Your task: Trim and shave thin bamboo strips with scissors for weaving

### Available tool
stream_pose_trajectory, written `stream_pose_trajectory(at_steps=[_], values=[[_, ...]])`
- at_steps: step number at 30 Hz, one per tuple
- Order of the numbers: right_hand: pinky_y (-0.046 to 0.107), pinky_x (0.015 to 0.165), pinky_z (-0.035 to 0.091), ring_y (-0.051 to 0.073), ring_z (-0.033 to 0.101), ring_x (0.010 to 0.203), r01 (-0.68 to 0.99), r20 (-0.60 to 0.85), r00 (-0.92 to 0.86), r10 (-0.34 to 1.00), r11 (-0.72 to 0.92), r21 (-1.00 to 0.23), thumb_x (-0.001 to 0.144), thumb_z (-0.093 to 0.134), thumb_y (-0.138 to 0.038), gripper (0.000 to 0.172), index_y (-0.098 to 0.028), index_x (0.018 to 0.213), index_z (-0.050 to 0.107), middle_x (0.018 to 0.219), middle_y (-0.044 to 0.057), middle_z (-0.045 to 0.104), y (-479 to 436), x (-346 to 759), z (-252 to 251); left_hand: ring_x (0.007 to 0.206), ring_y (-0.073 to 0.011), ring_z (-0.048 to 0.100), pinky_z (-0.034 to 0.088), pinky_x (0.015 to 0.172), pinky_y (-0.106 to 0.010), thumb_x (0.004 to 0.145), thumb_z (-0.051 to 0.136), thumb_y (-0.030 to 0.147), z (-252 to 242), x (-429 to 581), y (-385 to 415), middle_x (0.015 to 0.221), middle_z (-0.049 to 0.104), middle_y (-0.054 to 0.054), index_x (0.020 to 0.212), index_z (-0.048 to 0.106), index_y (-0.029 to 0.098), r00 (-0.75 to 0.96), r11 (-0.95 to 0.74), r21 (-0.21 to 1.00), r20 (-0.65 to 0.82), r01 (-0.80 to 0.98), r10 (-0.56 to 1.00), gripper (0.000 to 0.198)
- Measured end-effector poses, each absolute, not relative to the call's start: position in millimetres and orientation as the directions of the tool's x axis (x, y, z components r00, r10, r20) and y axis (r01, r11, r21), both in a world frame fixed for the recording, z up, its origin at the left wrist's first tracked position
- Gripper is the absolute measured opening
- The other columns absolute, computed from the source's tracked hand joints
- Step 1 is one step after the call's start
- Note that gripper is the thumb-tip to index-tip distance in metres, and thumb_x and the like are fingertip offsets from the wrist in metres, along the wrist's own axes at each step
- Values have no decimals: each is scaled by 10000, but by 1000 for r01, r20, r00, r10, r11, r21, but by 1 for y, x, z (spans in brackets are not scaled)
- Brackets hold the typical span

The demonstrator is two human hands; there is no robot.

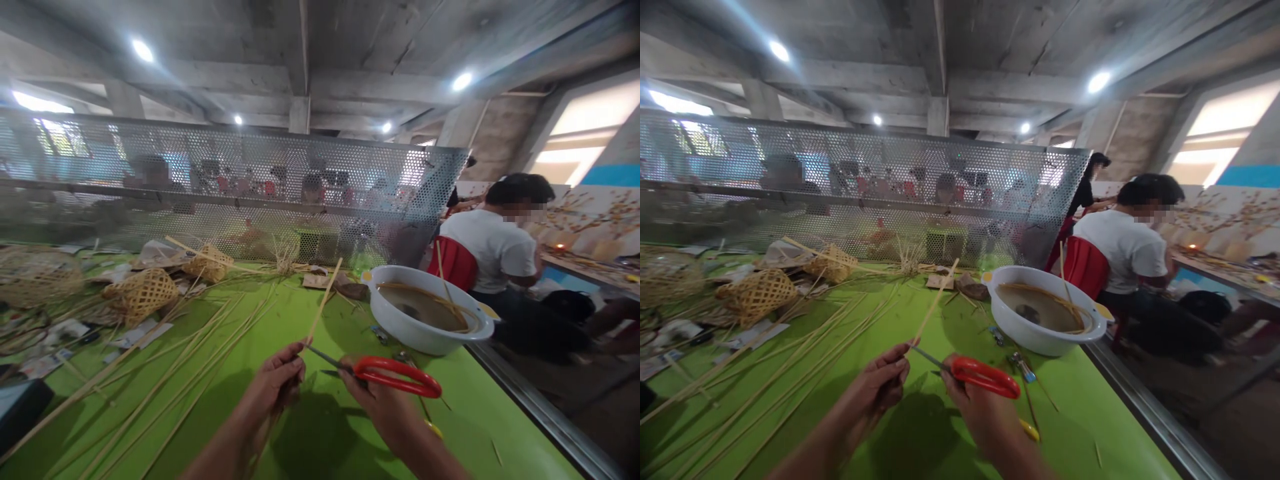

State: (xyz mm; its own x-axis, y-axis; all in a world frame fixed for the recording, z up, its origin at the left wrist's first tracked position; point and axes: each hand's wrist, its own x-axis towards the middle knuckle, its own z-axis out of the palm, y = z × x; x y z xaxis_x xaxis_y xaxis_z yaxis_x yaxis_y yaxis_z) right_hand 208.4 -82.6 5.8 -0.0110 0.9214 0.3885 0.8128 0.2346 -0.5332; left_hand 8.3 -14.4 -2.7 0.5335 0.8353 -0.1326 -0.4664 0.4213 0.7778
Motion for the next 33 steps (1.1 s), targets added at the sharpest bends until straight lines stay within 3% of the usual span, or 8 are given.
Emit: stream_pose_trajectory(at_steps=[4,8,12,18,23,28,33], values=[[286,678,477,198,618,733,783,443,101,891,204,-588,909,448,-396,271,-211,881,644,797,34,675,-81,209,9,325,4,303,187,334,-149,741,685,178,0,7,-17,575,540,45,1155,619,143,575,440,771,-118,-460,809,421],[281,682,474,196,618,744,766,429,78,900,222,-604,895,480,-380,240,-213,895,652,804,25,674,-81,207,9,331,0,305,186,329,-146,739,678,165,0,6,-18,574,520,53,1144,619,146,564,440,766,-123,-469,816,409],[263,608,460,184,601,683,759,406,105,908,190,-623,903,458,-383,251,-212,872,640,737,14,641,-81,208,8,317,7,292,188,327,-145,748,670,161,-2,6,-16,581,528,53,1145,618,150,578,439,763,-105,-475,809,401],[283,640,464,190,606,706,812,390,5,921,223,-539,919,429,-361,233,-226,901,618,793,21,659,-84,207,8,287,11,273,153,314,-145,711,705,181,-1,7,-15,533,508,65,1102,641,141,557,428,769,-115,-474,823,398],[297,687,462,201,608,741,823,415,66,907,186,-537,923,429,-370,240,-220,858,606,787,23,655,-85,203,13,295,9,296,180,323,-150,727,697,184,1,7,-17,550,523,60,1146,623,144,545,421,778,-121,-466,829,427],[276,626,456,176,578,648,831,368,-12,930,215,-513,934,393,-357,255,-225,834,588,729,8,623,-87,199,10,297,12,265,150,321,-152,693,729,204,-2,7,-15,519,500,68,1126,630,130,522,413,785,-137,-461,842,450],[261,590,454,176,590,642,816,416,34,909,215,-537,920,423,-360,235,-225,865,608,723,9,634,-84,201,7,304,11,276,153,330,-160,704,727,218,-3,7,-15,552,528,53,1139,631,141,535,399,801,-119,-446,837,452]])
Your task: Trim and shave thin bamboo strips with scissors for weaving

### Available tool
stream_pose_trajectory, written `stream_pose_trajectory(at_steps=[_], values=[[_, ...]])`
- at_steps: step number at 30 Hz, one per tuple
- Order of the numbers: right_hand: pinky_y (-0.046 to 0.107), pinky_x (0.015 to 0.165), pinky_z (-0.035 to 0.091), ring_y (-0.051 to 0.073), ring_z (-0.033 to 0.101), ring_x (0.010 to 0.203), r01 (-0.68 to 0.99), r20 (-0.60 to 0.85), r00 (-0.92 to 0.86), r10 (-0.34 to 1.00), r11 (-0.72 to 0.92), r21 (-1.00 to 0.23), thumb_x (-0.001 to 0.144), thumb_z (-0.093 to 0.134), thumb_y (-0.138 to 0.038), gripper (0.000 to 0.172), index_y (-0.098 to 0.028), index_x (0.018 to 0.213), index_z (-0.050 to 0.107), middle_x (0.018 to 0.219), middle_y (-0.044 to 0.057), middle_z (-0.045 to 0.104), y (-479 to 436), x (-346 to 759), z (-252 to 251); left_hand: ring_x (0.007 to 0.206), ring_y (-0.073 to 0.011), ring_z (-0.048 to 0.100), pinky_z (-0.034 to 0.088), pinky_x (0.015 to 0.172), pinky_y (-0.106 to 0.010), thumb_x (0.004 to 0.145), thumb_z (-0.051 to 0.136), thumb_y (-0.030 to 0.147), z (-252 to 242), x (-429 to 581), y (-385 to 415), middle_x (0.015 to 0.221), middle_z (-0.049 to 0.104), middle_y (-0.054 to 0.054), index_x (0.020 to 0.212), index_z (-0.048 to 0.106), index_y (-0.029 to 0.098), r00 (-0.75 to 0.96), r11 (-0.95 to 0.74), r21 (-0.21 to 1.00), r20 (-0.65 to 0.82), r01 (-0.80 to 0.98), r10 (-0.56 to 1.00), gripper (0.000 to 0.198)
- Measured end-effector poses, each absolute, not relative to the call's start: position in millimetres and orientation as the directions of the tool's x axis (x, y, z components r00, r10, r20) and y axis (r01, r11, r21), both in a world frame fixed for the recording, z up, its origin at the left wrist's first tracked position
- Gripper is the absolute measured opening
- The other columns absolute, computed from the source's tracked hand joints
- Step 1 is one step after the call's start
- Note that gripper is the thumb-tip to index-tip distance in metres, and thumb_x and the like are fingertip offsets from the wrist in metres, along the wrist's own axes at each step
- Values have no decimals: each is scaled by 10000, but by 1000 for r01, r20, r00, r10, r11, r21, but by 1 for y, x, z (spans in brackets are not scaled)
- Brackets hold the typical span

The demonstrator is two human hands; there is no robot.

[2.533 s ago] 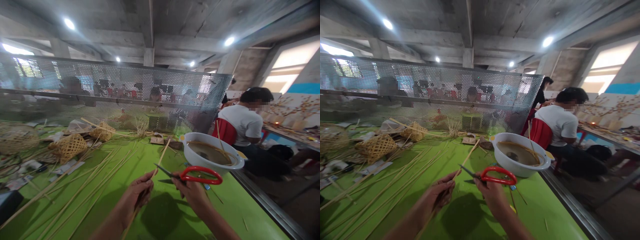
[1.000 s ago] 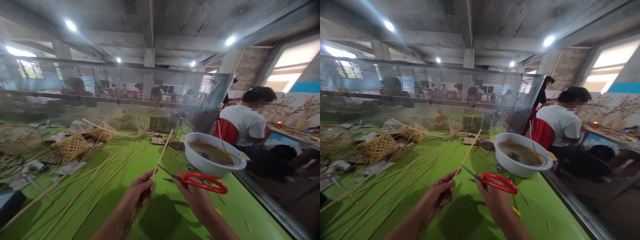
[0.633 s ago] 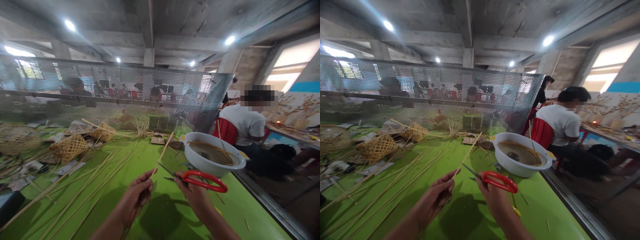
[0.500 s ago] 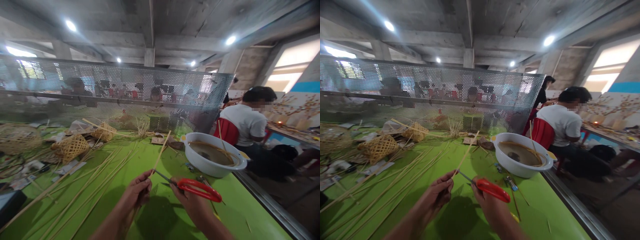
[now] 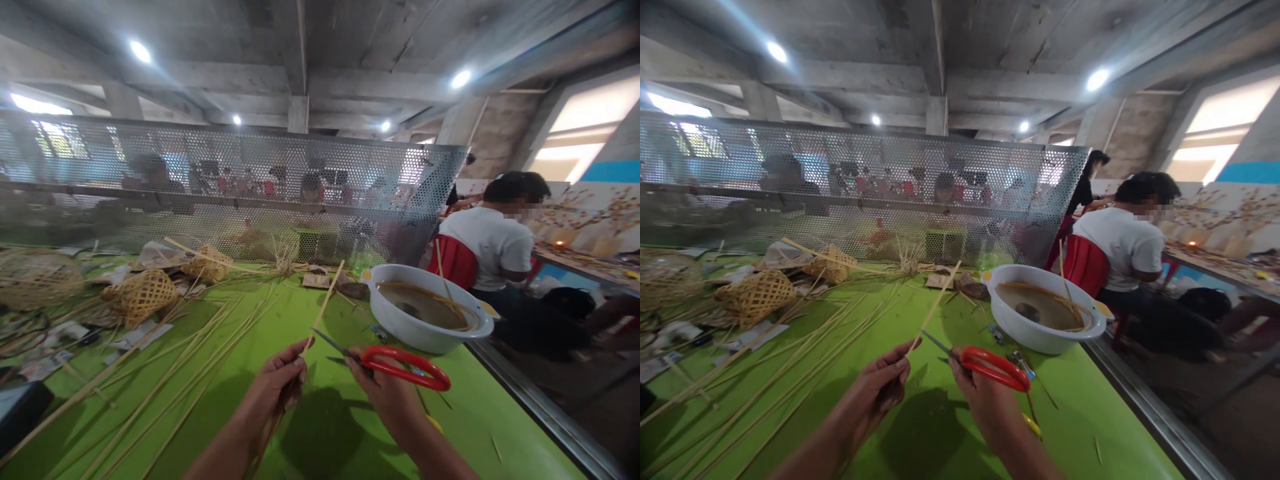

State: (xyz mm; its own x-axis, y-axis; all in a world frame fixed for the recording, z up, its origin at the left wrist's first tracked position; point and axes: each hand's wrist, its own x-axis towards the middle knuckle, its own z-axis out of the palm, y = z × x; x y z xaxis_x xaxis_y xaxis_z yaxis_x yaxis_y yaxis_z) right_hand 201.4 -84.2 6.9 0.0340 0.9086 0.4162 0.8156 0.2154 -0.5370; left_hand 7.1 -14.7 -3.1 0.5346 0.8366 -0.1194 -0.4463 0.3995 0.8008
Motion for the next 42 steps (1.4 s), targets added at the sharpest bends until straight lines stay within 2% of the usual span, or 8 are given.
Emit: stream_pose_trajectory(at_steps=[5,10,15,22,29,34,39,42], values=[[246,570,440,152,564,611,820,388,-35,921,249,-516,935,413,-364,244,-234,806,574,705,-12,604,-88,196,5,316,6,271,164,330,-154,706,727,211,-5,7,-14,533,511,60,1115,645,146,540,388,809,-106,-441,835,423],[273,600,449,173,573,661,849,417,22,908,204,-488,942,380,-361,244,-231,849,565,750,13,610,-89,196,11,317,7,281,184,334,-148,704,727,215,-6,7,-14,548,523,52,1133,640,147,536,417,798,-143,-435,832,443],[244,534,397,148,559,610,853,331,-100,938,253,-457,925,419,-294,221,-233,778,572,733,-2,605,-92,193,16,344,0,318,200,344,-138,709,719,209,-8,6,-12,550,505,56,1118,652,156,531,394,799,-113,-453,840,418],[325,725,474,199,612,743,869,481,72,874,181,-460,924,416,-380,251,-233,906,619,833,27,656,-77,222,10,351,4,297,185,360,-130,691,745,201,6,7,-24,496,476,60,1155,644,155,566,454,789,-169,-413,807,478],[278,627,472,187,605,673,784,485,141,863,202,-587,887,480,-399,261,-205,891,653,736,24,657,-78,217,13,408,-20,359,247,405,-138,672,751,184,13,3,-26,507,437,65,1156,652,172,557,464,783,-186,-414,809,494],[259,647,468,177,605,704,758,444,55,895,252,-602,880,505,-361,208,-216,854,652,756,11,654,-82,213,14,364,-7,265,172,383,-154,670,756,219,1,3,-18,483,412,76,1158,650,167,553,442,808,-178,-390,814,502],[299,707,484,209,624,783,787,493,123,861,218,-578,887,483,-409,261,-220,904,663,839,37,681,-78,220,11,373,-12,189,134,381,-180,687,749,236,4,4,-20,490,319,101,1176,636,163,587,422,814,-126,-399,800,508],[272,633,485,188,617,686,784,465,91,880,225,-579,890,480,-387,248,-225,879,666,747,15,667,-79,217,10,377,-16,179,131,394,-183,697,738,222,7,4,-23,472,299,104,1172,637,163,577,428,806,-136,-408,806,489]])
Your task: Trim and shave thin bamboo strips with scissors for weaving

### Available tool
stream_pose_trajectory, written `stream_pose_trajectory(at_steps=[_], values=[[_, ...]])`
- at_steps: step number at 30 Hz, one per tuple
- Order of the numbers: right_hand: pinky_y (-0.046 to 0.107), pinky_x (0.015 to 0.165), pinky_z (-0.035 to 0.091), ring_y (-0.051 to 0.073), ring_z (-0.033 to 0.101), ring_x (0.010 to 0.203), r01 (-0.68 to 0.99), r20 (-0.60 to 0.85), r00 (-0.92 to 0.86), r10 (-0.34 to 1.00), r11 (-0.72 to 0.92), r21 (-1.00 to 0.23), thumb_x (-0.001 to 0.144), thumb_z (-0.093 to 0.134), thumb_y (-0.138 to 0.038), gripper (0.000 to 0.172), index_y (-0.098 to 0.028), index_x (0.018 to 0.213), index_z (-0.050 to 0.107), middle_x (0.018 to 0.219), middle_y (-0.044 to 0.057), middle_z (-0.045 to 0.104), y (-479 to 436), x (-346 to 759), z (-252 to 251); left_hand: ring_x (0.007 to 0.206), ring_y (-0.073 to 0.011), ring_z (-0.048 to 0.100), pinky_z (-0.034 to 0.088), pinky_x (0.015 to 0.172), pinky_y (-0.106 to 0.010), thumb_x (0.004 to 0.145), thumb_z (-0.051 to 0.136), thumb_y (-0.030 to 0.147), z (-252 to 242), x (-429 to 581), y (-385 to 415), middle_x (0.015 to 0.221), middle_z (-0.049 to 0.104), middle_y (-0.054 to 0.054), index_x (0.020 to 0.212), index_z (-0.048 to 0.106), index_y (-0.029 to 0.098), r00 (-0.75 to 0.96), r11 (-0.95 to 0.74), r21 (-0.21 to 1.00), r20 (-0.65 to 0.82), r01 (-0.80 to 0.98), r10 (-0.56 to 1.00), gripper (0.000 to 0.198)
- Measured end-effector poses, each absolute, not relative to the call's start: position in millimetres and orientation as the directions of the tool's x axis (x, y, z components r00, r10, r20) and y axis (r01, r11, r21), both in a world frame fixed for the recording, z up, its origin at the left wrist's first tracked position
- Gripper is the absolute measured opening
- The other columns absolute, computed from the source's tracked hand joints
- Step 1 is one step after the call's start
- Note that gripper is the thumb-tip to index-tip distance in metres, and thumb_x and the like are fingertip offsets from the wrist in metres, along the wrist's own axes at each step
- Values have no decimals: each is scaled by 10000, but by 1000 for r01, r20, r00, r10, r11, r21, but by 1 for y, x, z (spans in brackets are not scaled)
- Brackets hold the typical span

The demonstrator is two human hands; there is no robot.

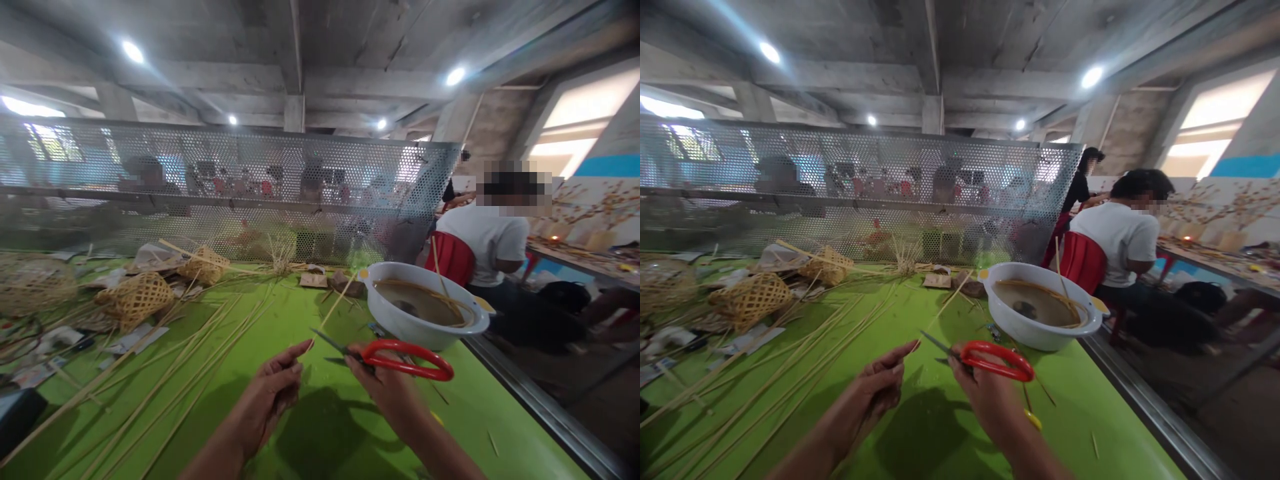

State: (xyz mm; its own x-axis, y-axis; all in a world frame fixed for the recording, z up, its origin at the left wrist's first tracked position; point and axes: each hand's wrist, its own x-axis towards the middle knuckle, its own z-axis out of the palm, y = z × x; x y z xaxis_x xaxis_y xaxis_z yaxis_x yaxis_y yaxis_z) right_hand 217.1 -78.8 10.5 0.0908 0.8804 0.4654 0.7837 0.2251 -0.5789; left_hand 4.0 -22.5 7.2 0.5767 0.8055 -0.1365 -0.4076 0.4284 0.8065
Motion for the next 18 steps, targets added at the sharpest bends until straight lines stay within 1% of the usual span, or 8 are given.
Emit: stream_pose_trajectory(at_steps=[2,3,7,10,13,18], values=[[258,591,477,178,609,647,785,441,61,895,230,-575,897,474,-371,238,-227,876,663,718,6,659,-79,216,10,379,-18,177,135,401,-185,702,733,231,8,4,-23,465,298,105,1174,635,159,577,437,802,-146,-406,804,487],[259,594,477,179,612,658,790,448,62,892,231,-568,901,471,-370,237,-226,885,659,732,10,665,-79,216,10,379,-18,178,138,403,-185,701,733,239,9,4,-24,466,300,104,1176,633,155,581,443,800,-149,-405,800,492],[300,687,486,199,621,746,826,517,86,852,229,-515,913,455,-381,242,-221,905,636,818,35,673,-81,215,9,399,-23,232,172,411,-182,709,724,246,8,3,-25,507,362,86,1208,607,150,599,457,788,-143,-412,788,521],[299,682,484,186,606,724,831,469,6,883,256,-494,937,417,-355,237,-226,890,611,816,28,652,-86,205,11,400,-18,214,161,409,-174,738,701,222,4,3,-24,505,372,85,1209,600,138,596,462,777,-142,-428,790,489],[293,672,479,176,596,707,825,409,-52,911,270,-497,945,403,-321,231,-230,872,603,803,16,639,-90,198,13,377,-18,198,150,397,-177,751,682,205,-1,4,-21,468,361,93,1205,597,121,598,446,774,-109,-450,794,470],[308,684,467,195,595,752,854,467,40,883,212,-475,940,400,-356,239,-222,916,597,863,38,638,-87,203,14,335,-22,253,157,368,-187,717,710,263,-7,7,-14,476,449,74,1209,592,121,613,445,778,-99,-444,784,526]])
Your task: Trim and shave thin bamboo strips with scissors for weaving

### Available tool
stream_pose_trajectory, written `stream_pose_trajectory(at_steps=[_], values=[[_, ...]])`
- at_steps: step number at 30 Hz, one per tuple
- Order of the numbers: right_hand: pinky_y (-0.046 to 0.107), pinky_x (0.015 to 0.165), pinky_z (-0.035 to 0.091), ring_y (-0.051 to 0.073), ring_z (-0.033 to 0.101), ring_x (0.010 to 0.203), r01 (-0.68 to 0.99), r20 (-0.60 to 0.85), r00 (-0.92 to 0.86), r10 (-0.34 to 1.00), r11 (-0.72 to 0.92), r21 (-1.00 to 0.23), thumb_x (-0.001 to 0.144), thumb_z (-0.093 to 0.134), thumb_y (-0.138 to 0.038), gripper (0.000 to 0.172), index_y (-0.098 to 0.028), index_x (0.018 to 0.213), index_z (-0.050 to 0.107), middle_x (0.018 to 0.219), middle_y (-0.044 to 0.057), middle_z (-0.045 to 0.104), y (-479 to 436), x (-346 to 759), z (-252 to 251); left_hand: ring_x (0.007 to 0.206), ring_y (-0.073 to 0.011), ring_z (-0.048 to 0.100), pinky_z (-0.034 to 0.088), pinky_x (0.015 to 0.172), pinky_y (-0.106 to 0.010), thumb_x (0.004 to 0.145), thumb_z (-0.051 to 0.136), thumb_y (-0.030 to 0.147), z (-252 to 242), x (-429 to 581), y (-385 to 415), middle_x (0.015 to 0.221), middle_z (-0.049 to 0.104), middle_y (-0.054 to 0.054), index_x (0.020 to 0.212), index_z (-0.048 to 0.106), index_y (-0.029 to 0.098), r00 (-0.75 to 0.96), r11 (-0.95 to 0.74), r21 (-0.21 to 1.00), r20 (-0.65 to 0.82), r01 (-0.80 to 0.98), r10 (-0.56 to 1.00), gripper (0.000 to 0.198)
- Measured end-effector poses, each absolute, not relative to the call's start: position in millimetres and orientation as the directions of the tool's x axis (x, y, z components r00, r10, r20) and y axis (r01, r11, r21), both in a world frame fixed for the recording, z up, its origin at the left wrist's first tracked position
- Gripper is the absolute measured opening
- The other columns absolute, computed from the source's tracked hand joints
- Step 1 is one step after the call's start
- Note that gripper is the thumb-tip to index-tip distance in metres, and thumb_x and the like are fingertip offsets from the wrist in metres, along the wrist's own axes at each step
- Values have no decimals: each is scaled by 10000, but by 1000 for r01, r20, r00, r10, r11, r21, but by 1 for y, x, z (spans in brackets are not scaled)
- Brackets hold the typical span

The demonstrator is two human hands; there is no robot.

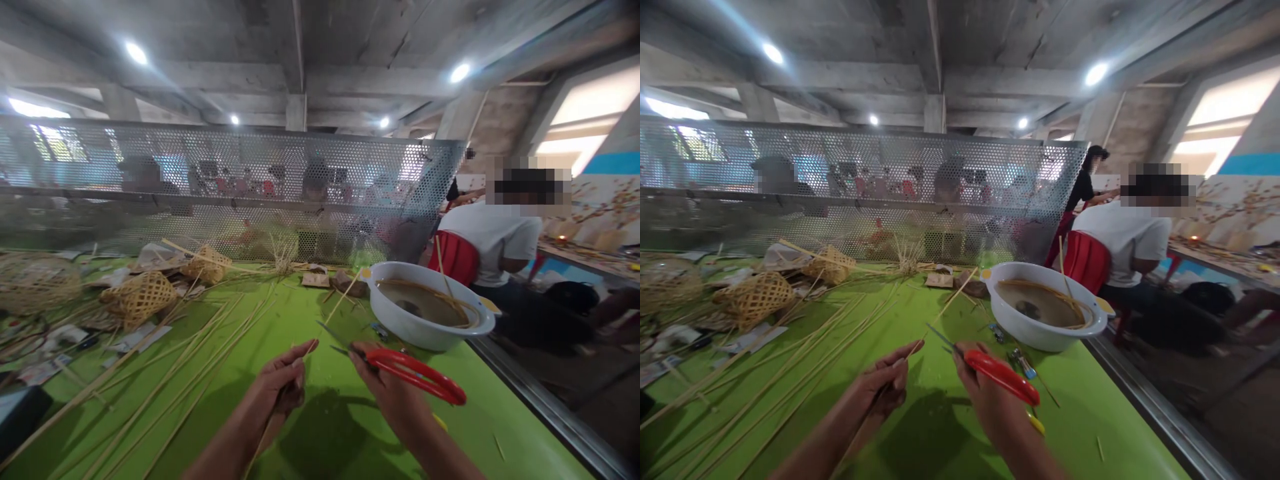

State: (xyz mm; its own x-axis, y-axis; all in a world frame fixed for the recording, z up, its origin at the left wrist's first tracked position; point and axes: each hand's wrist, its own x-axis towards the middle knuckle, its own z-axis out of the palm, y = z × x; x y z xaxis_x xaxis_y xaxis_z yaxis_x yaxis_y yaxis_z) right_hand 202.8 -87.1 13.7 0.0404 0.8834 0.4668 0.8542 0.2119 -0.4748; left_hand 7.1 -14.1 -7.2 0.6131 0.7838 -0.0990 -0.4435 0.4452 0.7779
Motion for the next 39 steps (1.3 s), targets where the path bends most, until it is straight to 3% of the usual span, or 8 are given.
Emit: stream_pose_trajectory(at_steps=[5,10,15,19,25,28,33,39], values=[[268,601,440,160,564,648,835,350,-64,935,242,-494,947,396,-333,239,-222,806,554,753,2,607,-90,196,14,314,-12,257,143,349,-175,710,712,236,-8,7,-13,483,488,70,1139,632,138,592,433,773,-94,-463,801,448],[286,660,458,184,591,726,840,444,61,894,194,-506,934,405,-362,231,-222,888,583,834,32,629,-87,203,10,322,-20,313,209,354,-173,710,713,243,-10,7,-12,499,507,64,1192,603,136,608,443,775,-96,-451,788,506],[245,584,453,157,574,616,808,383,-39,923,255,-531,919,431,-344,208,-238,818,579,692,-18,605,-86,201,7,291,-31,285,191,328,-174,675,721,247,-16,7,-7,421,458,81,1164,610,127,601,447,778,-114,-441,791,516],[263,645,472,190,618,727,773,479,128,868,215,-597,904,457,-382,231,-215,885,615,790,23,661,-79,211,10,327,-32,376,267,354,-154,723,658,185,-8,8,-14,497,523,54,1165,592,158,600,459,792,-150,-403,786,448],[264,670,474,180,609,710,814,494,84,865,227,-535,912,449,-354,224,-224,857,623,766,8,650,-75,217,10,391,-41,475,349,381,-160,653,638,104,-4,14,-21,727,628,4,896,595,164,634,415,789,-43,-453,772,255],[274,691,474,178,603,737,815,427,16,904,236,-530,918,442,-342,217,-233,862,621,818,12,658,-80,208,10,349,-29,403,280,340,-151,717,662,211,-9,14,-18,641,598,27,854,567,173,610,412,812,-89,-413,787,172],[303,713,472,186,592,744,809,380,0,925,223,-543,918,432,-344,224,-229,877,620,819,18,656,-79,211,8,299,-36,298,163,311,-162,756,668,413,-16,12,-13,463,523,61,1204,539,166,594,382,866,-129,-322,794,528],[278,619,464,181,582,690,774,390,22,920,232,-589,917,424,-349,218,-227,846,591,760,9,633,-78,211,5,296,-34,338,162,322,-169,691,733,382,-18,12,-11,439,535,54,1295,511,130,590,415,852,-164,-318,791,691]])
